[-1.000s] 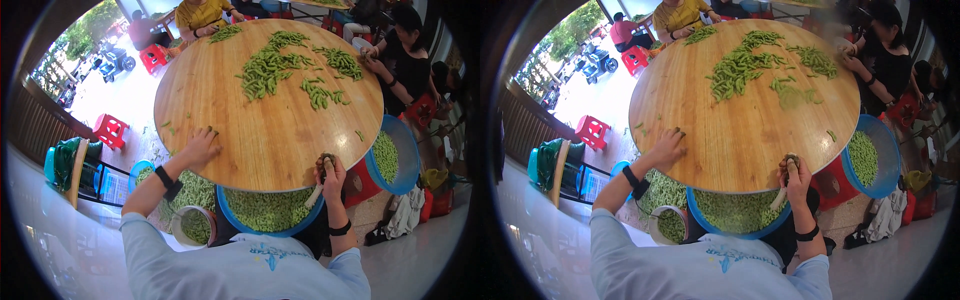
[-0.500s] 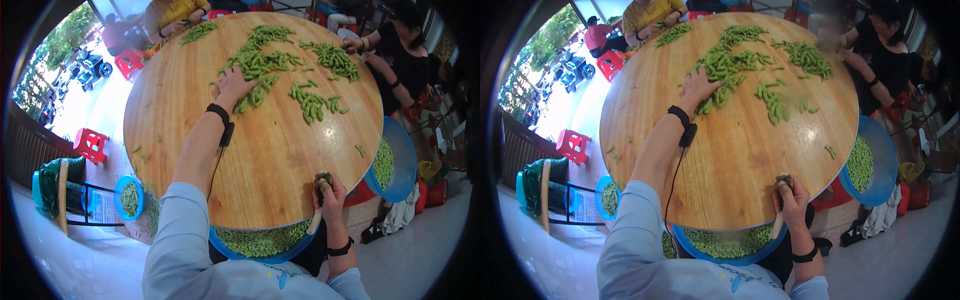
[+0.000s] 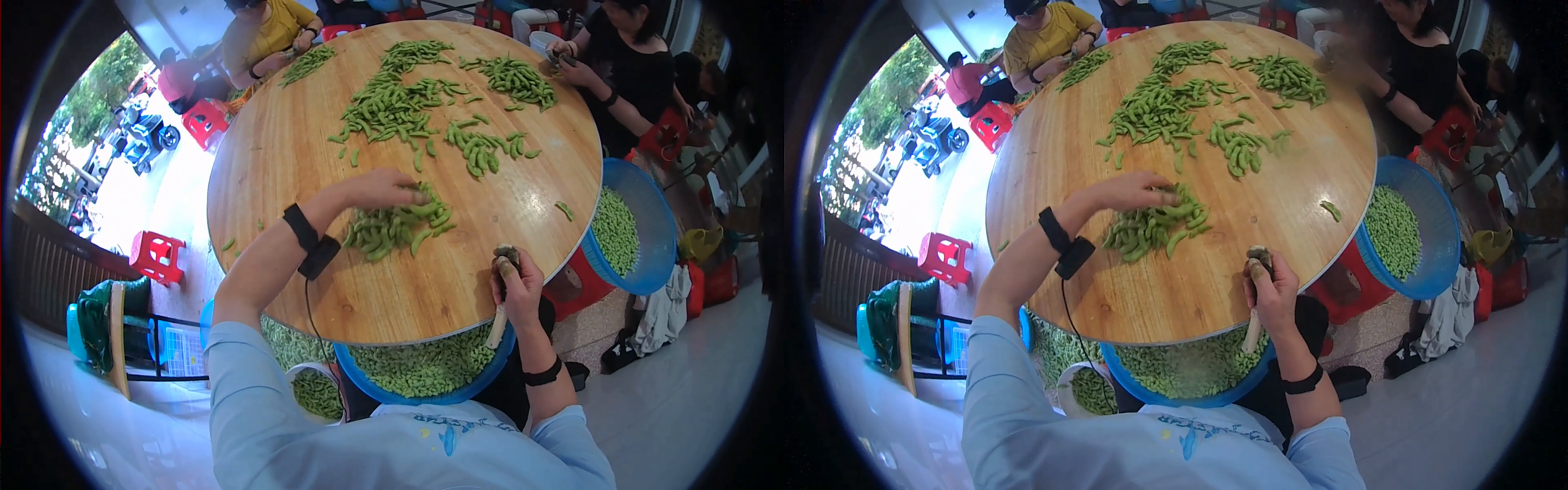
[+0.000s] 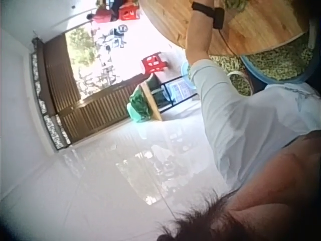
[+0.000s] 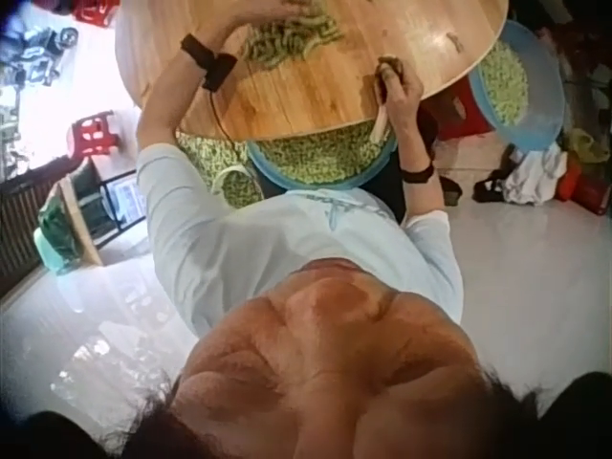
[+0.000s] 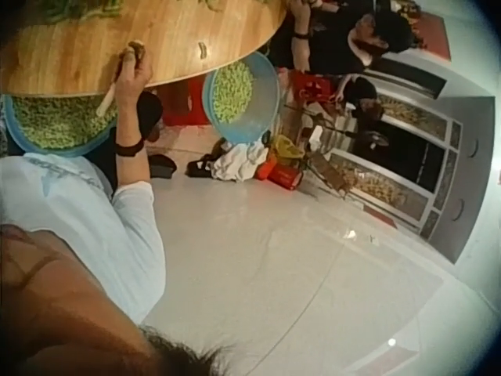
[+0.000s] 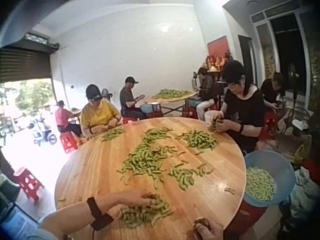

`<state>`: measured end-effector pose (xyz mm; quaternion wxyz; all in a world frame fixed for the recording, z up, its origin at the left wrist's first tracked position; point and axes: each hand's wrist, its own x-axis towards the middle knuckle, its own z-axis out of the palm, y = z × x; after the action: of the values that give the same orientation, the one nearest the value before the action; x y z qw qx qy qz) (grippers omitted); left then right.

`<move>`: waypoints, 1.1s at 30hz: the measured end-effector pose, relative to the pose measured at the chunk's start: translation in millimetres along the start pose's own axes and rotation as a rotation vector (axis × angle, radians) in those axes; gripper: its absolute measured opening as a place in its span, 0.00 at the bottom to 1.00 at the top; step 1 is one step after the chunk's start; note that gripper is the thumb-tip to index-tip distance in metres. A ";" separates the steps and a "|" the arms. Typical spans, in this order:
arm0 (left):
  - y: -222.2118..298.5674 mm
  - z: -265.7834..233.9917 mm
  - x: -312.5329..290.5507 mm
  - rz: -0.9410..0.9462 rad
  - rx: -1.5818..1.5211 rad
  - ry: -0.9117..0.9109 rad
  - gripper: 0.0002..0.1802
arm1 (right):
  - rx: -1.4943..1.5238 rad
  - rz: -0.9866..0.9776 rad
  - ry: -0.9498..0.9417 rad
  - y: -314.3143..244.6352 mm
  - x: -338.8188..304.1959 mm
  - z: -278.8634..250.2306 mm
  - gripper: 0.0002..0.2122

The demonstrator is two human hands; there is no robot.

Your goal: The person picks up edamame pods from a table, opens them with a tool to remove the beans, and drops the beans into a blue bowl. They also move pods on the table and drop the empty shells onto the floor.

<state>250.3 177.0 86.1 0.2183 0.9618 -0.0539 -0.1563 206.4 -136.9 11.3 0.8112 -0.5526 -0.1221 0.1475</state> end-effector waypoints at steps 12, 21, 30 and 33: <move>-7.1 8.4 96.7 -0.065 0.213 0.210 0.34 | 0.008 0.007 0.001 -3.5 1.9 0.3 0.07; 52.1 23.9 122.2 0.082 0.042 0.344 0.27 | -0.030 -0.014 -0.013 -0.2 1.3 3.4 0.07; 83.1 70.3 62.4 0.066 0.324 0.202 0.22 | -0.012 -0.006 0.019 -1.2 2.1 2.8 0.05; 78.3 51.4 20.8 0.053 0.363 0.034 0.20 | -0.016 0.020 0.011 2.5 -0.5 1.8 0.05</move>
<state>250.5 82.3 70.5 0.0463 0.9862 -0.1028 -0.1217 205.0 -134.6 9.7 0.8059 -0.5610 -0.1135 0.1516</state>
